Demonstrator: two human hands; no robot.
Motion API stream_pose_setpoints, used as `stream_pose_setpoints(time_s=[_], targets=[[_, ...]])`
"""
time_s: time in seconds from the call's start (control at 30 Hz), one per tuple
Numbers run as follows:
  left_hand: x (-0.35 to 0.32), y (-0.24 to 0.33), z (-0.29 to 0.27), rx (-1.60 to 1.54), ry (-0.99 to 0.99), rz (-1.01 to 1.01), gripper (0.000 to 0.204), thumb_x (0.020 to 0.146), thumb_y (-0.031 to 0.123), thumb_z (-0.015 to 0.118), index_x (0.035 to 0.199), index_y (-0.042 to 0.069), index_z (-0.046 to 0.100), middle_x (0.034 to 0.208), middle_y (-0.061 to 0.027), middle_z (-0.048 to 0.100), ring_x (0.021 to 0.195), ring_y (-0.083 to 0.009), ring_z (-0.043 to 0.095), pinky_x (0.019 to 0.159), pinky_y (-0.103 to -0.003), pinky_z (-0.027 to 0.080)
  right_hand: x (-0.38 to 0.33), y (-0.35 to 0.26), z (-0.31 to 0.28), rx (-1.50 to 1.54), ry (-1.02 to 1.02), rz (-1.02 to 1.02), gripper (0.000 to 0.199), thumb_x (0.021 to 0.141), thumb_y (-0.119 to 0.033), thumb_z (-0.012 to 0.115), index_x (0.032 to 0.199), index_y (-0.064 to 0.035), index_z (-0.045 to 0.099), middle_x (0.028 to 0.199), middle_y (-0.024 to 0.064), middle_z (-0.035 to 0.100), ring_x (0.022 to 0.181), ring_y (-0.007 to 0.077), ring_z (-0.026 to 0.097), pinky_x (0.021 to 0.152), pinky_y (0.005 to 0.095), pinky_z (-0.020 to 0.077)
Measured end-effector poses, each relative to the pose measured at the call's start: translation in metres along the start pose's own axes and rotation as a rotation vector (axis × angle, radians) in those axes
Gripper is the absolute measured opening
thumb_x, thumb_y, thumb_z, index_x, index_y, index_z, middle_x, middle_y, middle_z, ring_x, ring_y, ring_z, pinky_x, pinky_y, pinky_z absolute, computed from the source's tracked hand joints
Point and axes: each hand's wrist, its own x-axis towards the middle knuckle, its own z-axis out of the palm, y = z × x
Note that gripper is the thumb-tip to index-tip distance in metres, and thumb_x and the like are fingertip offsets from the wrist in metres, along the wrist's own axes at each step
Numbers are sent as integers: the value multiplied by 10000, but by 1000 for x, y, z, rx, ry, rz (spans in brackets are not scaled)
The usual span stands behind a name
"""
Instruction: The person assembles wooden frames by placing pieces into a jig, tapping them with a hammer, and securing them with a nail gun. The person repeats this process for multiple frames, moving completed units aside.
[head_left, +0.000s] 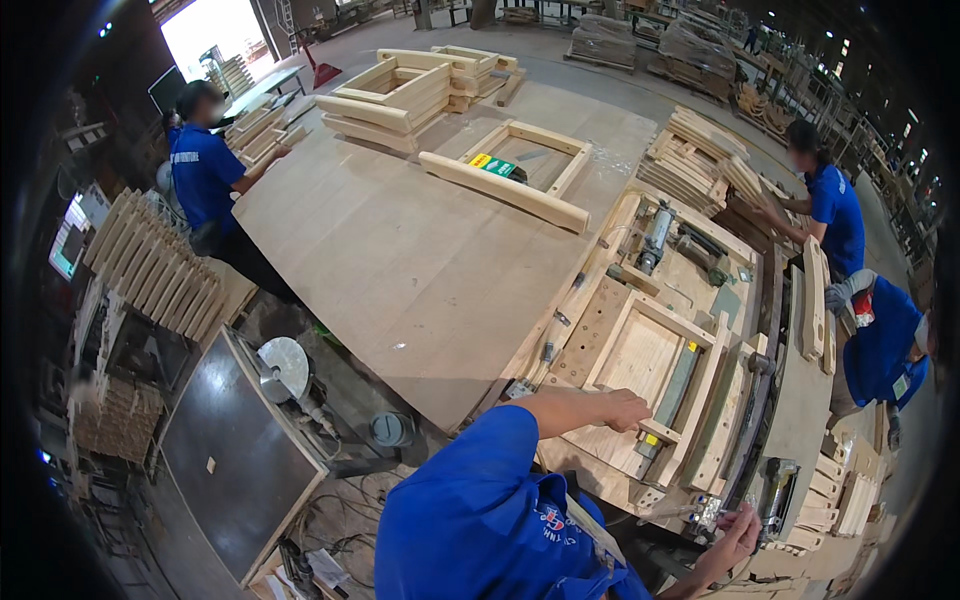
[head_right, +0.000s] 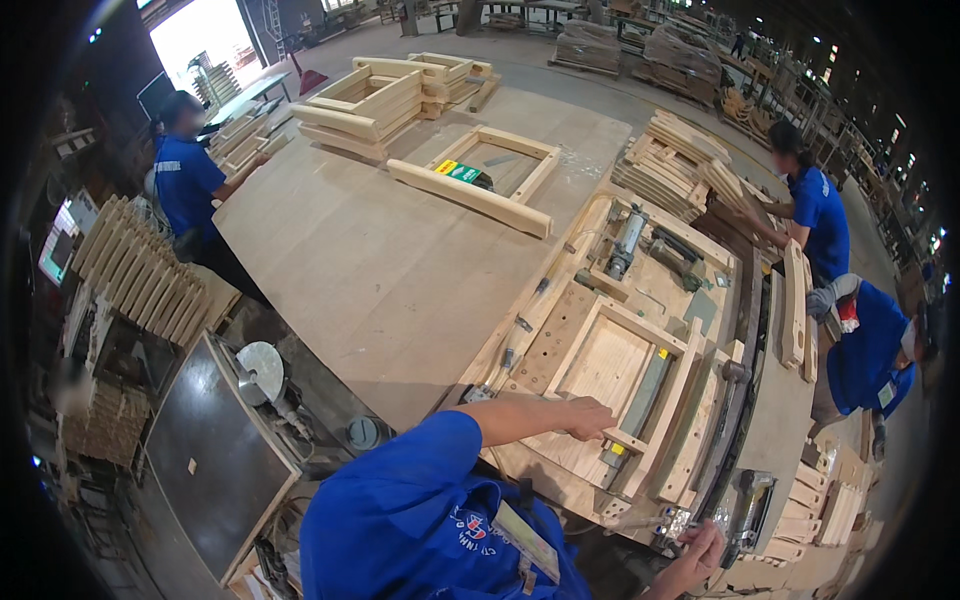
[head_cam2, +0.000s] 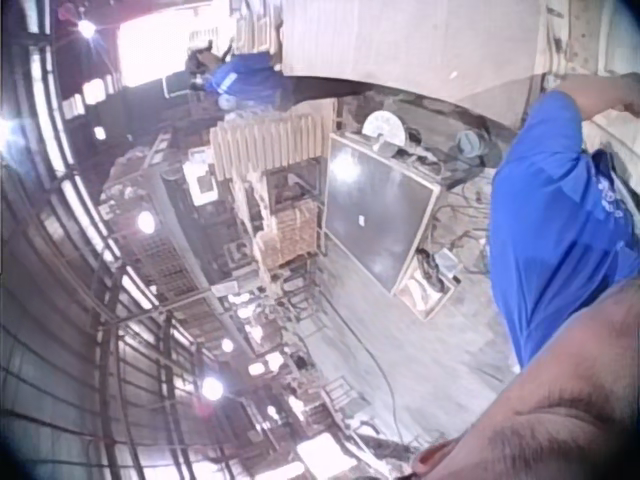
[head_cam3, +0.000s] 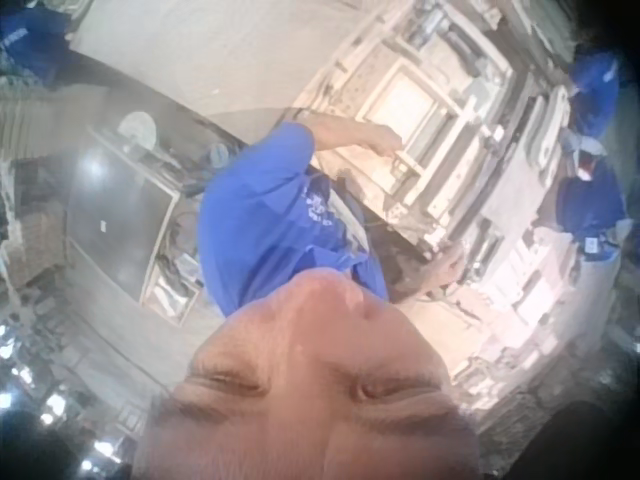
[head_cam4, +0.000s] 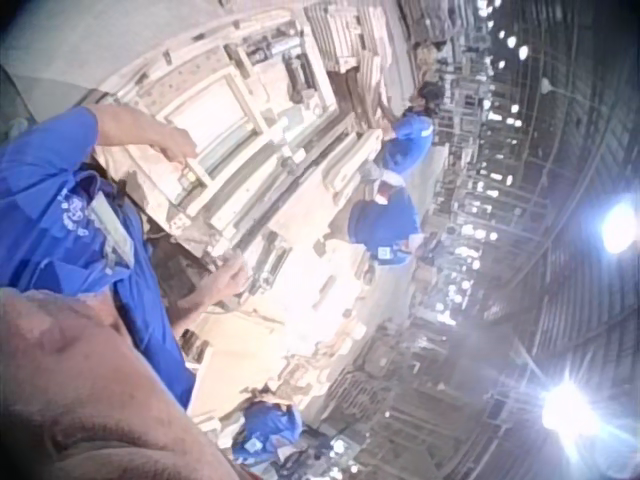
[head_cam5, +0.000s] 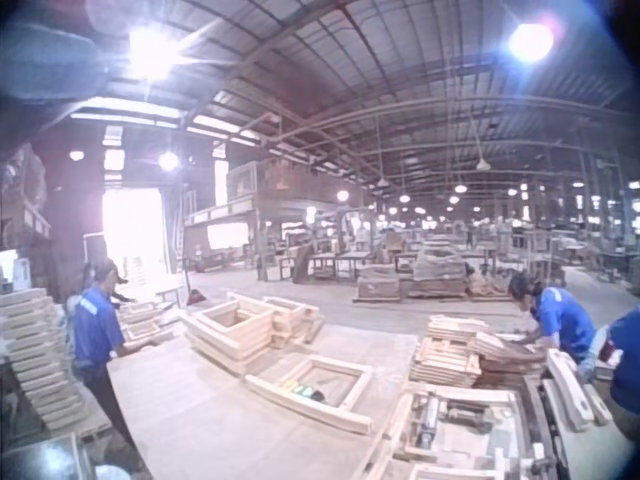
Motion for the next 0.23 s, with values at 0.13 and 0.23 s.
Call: stream_pose_setpoints(time_s=[0.13, 0.23], targets=[[2, 2, 2, -17, -21, -56, 394, 959, 332, 752, 1220, 57, 645, 1207, -214, 693, 1187, -412, 667, 1006, -515, 532, 10, -34, 19, 213, 24, 26, 297, 1133, -266, 584, 1249, -1, 653, 800, 0, 531, 708, 80, 493, 632, 242, 423], [7, 4, 1, -25, -50, -52, 406, 960, 339, 752, 1237, 63, 645, 1233, -203, 692, 1207, -400, 663, 1023, -507, 527, 5, -52, 34, 283, 23, -6, 269, 1137, -221, 563, 1243, 7, 656, 807, 21, 583, 703, 92, 532, 660, 241, 447]])
